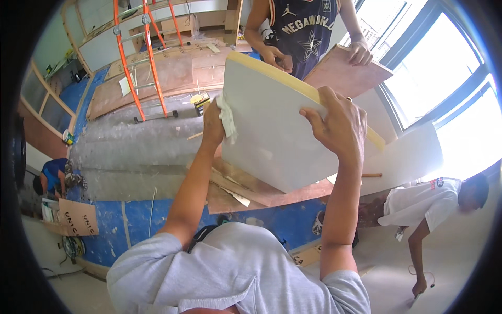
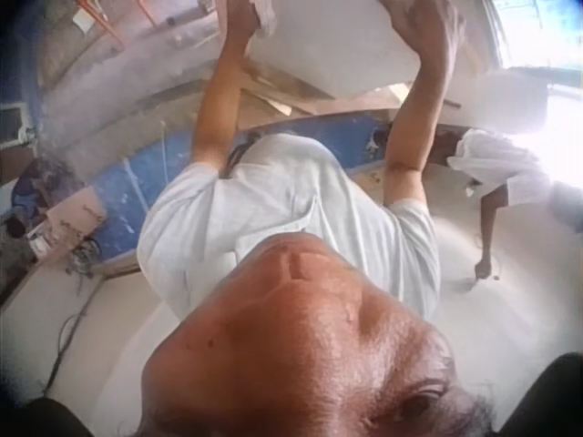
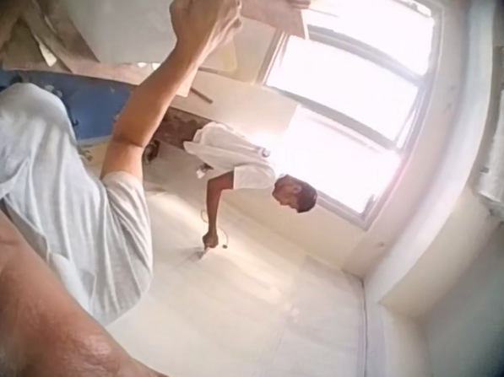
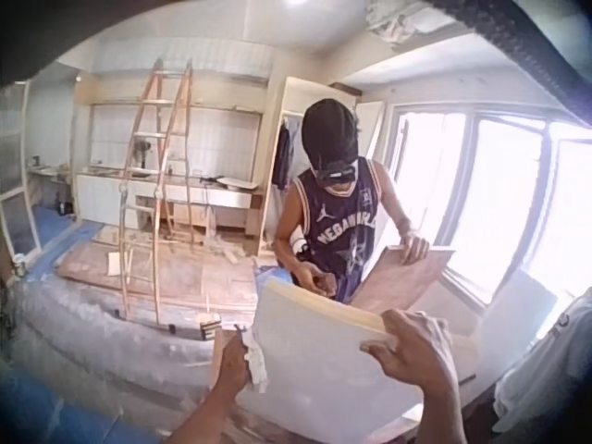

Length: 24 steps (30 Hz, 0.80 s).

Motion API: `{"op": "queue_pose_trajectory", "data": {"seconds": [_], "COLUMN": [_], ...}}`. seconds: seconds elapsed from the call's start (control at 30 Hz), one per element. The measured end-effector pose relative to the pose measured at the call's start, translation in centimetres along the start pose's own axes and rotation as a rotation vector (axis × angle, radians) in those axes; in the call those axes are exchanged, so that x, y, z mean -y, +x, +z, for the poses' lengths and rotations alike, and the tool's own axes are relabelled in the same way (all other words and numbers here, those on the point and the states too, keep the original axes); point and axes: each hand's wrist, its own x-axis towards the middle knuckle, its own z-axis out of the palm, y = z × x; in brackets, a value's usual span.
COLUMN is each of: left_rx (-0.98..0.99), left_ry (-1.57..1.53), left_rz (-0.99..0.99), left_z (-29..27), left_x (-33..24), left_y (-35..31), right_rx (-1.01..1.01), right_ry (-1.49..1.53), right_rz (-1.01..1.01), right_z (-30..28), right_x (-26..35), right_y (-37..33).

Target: The person sands the edge of a wood panel using a sanding block and then wipes the sanded surface with a cloth.

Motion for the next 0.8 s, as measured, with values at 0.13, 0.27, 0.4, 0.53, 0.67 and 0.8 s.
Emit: {"op": "queue_pose_trajectory", "data": {"seconds": [0.13,0.27,0.4,0.53,0.67,0.8], "left_rx": [-0.112,-0.151,-0.239,-0.137,0.150,0.072], "left_ry": [-0.075,0.358,0.192,0.105,-0.201,0.061], "left_rz": [0.116,0.364,0.331,0.023,-0.265,-0.079], "left_z": [2.1,4.6,4.4,1.3,-7.5,-1.4], "left_x": [-3.9,-13.4,-8.5,7.8,17.7,6.6], "left_y": [1.6,5.9,3.3,-5.1,-8.4,-4.4], "right_rx": [0.029,0.060,0.017,0.020,0.101,0.028], "right_ry": [-0.003,-0.019,-0.024,0.013,0.089,0.030], "right_rz": [0.026,0.020,0.003,0.035,0.039,0.012], "right_z": [-0.2,-0.3,0.3,0.5,-0.4,0.3], "right_x": [0.4,0.8,0.2,-1.0,0.0,-1.7], "right_y": [-0.1,-0.3,-0.9,-0.6,-0.4,-1.2]}}
